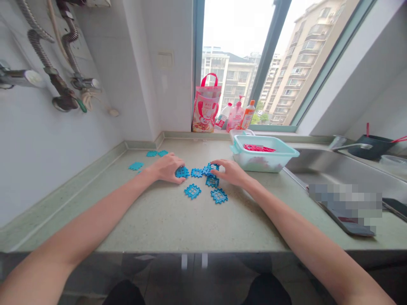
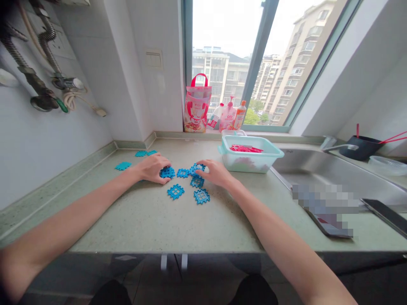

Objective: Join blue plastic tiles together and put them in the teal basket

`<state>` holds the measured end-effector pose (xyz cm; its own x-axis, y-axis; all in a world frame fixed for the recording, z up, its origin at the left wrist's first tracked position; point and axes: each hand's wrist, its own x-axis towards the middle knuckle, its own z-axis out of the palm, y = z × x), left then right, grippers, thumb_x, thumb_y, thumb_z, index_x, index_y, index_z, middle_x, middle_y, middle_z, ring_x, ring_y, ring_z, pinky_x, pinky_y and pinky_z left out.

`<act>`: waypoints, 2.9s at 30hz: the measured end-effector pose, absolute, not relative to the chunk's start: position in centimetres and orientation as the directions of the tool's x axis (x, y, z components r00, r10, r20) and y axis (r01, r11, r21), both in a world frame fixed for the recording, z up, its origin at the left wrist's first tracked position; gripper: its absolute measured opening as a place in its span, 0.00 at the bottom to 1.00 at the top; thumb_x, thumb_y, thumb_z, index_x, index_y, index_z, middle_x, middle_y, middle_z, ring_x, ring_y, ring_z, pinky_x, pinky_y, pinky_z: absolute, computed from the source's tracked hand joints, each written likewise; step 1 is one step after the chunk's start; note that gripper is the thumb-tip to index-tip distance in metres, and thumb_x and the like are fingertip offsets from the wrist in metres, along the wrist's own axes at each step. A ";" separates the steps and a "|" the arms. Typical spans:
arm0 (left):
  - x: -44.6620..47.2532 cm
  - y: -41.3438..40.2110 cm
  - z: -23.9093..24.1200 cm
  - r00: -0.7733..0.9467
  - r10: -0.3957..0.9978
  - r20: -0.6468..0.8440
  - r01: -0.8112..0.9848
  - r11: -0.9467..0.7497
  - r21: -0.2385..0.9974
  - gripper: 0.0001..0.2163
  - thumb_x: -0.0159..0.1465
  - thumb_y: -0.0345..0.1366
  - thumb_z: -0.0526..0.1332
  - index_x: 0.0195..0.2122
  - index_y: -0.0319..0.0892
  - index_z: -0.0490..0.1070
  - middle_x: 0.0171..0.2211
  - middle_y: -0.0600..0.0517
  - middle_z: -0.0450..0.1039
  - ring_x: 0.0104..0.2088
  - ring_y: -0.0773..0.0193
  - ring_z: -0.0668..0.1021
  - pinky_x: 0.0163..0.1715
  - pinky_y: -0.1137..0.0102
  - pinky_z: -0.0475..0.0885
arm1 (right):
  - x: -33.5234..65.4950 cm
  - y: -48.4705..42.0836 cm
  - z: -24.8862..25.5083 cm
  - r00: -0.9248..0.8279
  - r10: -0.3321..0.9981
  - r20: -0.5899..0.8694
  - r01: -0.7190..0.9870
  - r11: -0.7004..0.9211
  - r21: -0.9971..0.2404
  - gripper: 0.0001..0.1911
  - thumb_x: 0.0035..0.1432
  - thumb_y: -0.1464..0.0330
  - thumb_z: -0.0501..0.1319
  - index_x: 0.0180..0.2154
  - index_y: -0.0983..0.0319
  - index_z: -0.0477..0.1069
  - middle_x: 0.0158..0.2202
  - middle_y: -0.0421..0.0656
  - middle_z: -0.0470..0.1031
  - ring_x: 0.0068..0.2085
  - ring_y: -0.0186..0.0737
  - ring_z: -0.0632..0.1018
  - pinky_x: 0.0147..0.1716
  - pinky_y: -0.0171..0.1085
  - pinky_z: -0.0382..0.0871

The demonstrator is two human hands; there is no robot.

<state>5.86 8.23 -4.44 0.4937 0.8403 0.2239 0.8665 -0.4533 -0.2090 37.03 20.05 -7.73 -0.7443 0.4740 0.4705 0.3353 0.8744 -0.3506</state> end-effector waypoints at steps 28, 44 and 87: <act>9.3 9.6 -6.2 0.433 0.875 0.217 0.889 -0.455 0.059 0.25 0.70 0.57 0.62 0.56 0.41 0.75 0.50 0.43 0.77 0.49 0.50 0.79 0.51 0.62 0.72 | 38.5 16.3 -4.2 -0.870 0.365 0.331 0.268 0.915 -0.303 0.16 0.63 0.58 0.70 0.50 0.56 0.82 0.44 0.45 0.86 0.43 0.46 0.84 0.45 0.39 0.73; 9.3 6.9 -3.4 0.569 0.794 0.215 0.815 -0.580 -0.015 0.19 0.71 0.52 0.60 0.53 0.42 0.73 0.47 0.44 0.79 0.46 0.50 0.81 0.47 0.61 0.71 | 38.3 16.6 -5.0 -0.838 0.433 0.333 0.371 0.898 -0.237 0.14 0.60 0.61 0.72 0.47 0.56 0.81 0.43 0.45 0.85 0.43 0.47 0.84 0.44 0.39 0.73; 11.1 6.7 -5.4 0.803 0.512 0.304 0.564 -0.818 -0.110 0.26 0.60 0.63 0.68 0.45 0.45 0.74 0.37 0.46 0.79 0.40 0.51 0.79 0.44 0.57 0.68 | 38.1 21.5 -8.1 -0.752 0.520 0.405 0.381 0.844 -0.377 0.14 0.59 0.67 0.72 0.47 0.57 0.83 0.45 0.45 0.86 0.43 0.48 0.83 0.48 0.44 0.75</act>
